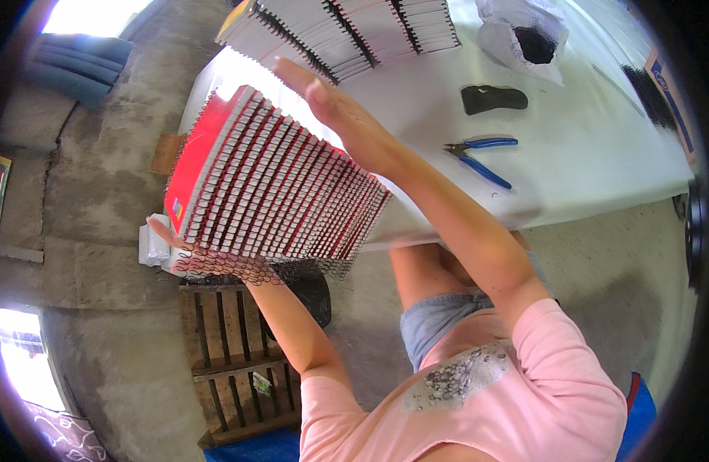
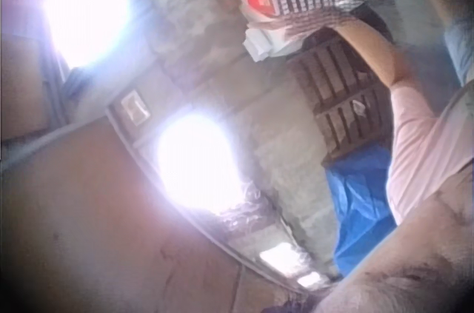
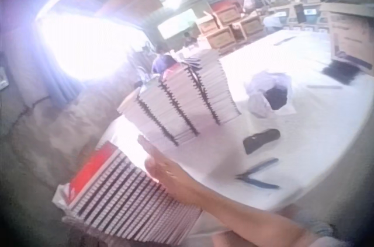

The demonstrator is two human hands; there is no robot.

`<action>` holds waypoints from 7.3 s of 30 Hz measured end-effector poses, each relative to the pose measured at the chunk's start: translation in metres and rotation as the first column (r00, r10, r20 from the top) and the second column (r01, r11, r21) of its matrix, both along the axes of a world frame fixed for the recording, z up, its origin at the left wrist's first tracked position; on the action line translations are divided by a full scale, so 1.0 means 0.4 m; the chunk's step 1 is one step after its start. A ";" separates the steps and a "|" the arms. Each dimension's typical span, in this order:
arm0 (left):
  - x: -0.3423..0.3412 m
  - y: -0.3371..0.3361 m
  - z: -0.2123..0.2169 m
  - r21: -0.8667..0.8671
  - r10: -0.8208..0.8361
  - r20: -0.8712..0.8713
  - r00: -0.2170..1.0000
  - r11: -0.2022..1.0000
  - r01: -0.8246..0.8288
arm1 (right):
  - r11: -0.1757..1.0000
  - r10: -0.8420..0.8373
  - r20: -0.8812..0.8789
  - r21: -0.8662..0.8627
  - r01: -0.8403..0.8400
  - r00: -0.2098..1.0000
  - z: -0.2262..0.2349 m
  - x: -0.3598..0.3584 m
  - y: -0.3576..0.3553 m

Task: The person trims the excess metal coil from the spines of notebooks using pliers and stacks the notebooks into a larger pile.

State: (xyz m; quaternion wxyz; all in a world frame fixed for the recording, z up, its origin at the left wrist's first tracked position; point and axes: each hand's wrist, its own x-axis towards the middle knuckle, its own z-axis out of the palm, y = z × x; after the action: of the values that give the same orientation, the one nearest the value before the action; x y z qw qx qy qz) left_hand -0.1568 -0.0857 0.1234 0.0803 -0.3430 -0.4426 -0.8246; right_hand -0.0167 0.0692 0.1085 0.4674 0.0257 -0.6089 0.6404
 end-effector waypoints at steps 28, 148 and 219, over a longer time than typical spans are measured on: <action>-0.146 -0.009 -0.279 -0.217 -0.259 0.556 0.790 0.872 0.439 | 0.961 -0.270 0.074 0.082 0.264 0.960 -0.137 -0.028 -0.046; 0.296 -0.191 -0.444 -0.331 -0.007 0.409 0.913 0.931 0.156 | 0.499 -0.765 0.355 0.854 0.147 0.537 -0.317 0.200 -0.285; 0.265 -0.202 -0.416 0.417 -0.555 0.721 0.415 0.826 0.380 | 0.597 -0.693 0.400 0.785 0.165 0.601 -0.291 0.175 -0.277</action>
State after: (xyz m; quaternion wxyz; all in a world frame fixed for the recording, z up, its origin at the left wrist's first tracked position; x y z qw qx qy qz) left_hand -0.0506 -0.1666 -0.0430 -0.3359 -0.0213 -0.2330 -0.9124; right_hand 0.0534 -0.0414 -0.0077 0.3204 -0.2002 -0.9066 0.1879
